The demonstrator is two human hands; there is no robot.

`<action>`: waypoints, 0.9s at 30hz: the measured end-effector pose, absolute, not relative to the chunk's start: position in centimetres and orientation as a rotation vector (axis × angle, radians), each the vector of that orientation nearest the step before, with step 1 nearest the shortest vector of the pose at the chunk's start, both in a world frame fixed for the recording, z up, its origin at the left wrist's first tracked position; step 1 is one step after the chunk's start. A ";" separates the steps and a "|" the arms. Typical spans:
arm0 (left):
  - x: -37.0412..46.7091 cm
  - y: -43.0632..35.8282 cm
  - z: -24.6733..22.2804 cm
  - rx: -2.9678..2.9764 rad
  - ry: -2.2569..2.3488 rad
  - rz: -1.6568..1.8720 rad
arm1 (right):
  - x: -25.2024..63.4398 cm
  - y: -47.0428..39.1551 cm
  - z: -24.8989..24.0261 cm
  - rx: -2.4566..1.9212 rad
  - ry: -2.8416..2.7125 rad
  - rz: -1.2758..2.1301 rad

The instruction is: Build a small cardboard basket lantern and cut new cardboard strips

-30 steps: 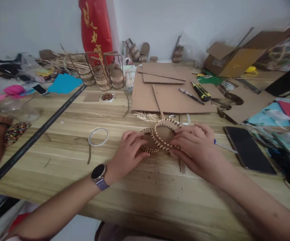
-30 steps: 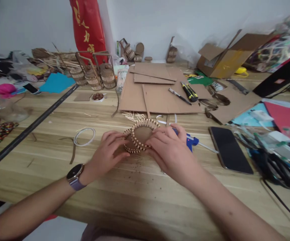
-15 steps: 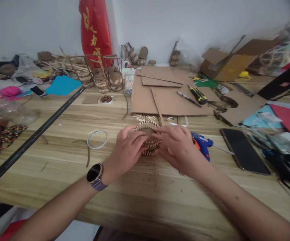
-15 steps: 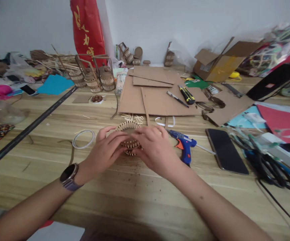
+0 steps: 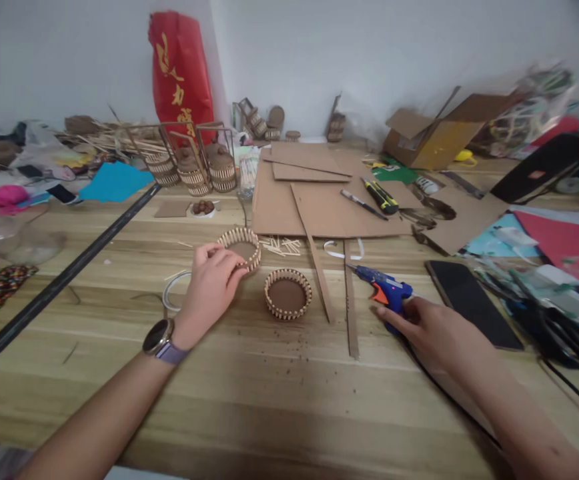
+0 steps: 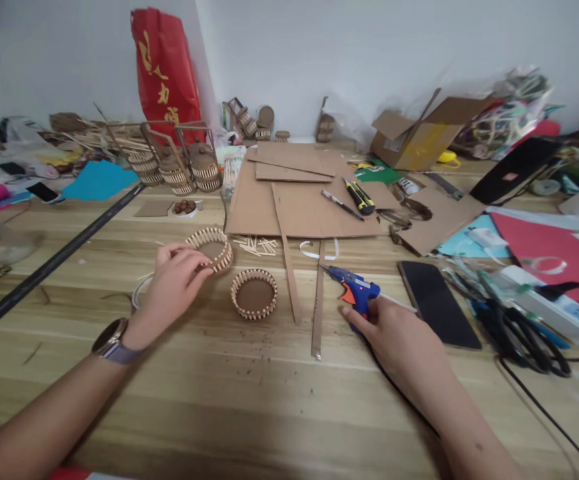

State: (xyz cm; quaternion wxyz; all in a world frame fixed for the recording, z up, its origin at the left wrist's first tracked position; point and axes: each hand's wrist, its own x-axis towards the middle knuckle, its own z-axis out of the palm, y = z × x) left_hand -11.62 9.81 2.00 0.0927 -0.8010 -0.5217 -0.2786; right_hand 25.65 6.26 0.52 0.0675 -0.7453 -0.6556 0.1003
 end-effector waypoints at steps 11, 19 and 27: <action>-7.9 5.9 0.6 -2.650 -1.227 -0.753 | 20.1 9.3 2.9 -1.877 -2.140 0.422; -4.9 5.7 -0.9 -2.778 -1.312 -0.542 | 15.0 12.9 1.7 -1.923 -2.153 0.437; -4.6 6.3 -1.1 -2.759 -1.307 -0.632 | 16.2 12.9 1.5 -1.744 -2.061 0.679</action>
